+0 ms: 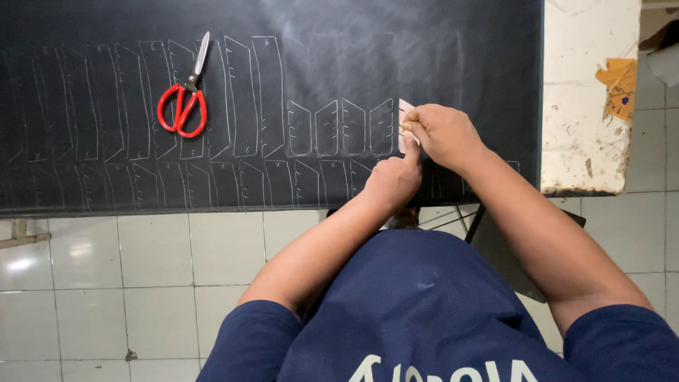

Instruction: The person places a small paper pattern onto a large black sheet marked with chalk outlines and traces its edges with a pencil. They repeat this process for several pattern pieces, moving each one to a new outline and tracing it again.

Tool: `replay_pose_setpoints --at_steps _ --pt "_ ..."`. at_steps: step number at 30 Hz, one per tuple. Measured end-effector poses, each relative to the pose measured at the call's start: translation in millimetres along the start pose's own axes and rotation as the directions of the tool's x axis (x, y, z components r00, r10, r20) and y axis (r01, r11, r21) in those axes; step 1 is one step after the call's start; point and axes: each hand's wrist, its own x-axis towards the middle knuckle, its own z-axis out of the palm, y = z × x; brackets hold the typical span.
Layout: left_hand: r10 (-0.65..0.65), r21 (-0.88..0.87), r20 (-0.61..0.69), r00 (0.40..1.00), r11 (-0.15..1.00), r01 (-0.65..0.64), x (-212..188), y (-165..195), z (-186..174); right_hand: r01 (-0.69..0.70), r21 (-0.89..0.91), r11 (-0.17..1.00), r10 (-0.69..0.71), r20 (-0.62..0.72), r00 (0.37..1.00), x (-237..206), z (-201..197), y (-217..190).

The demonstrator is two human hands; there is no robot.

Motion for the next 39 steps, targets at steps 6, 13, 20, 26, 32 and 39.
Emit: replay_pose_setpoints --at_steps 6,13,20,26,32,39 --pt "0.008 -0.030 -0.041 0.999 0.999 -0.010 2 2 -10 0.032 0.038 0.999 -0.028 -0.099 0.995 5 6 6" --pt "0.393 0.440 -0.093 0.915 0.840 -0.316 1 1 -28 0.006 0.047 0.999 -0.002 -0.087 0.996 11 6 9" --pt "0.397 0.440 -0.152 0.905 0.847 -0.298 4 2 -36 0.074 0.003 0.997 -0.072 -0.181 0.981 19 8 12" --pt "0.365 0.360 -0.127 0.922 0.883 -0.300 5 -2 -44 -0.003 -0.033 0.999 -0.001 -0.108 0.994 27 5 13" --pt "0.357 0.281 -0.171 0.918 0.911 -0.302 4 -5 -51 0.048 0.010 0.999 -0.045 -0.198 0.979 34 10 15" --pt "0.363 0.210 -0.178 0.915 0.922 -0.326 10 -12 -52 0.040 -0.009 0.999 -0.041 -0.218 0.975 31 9 23"
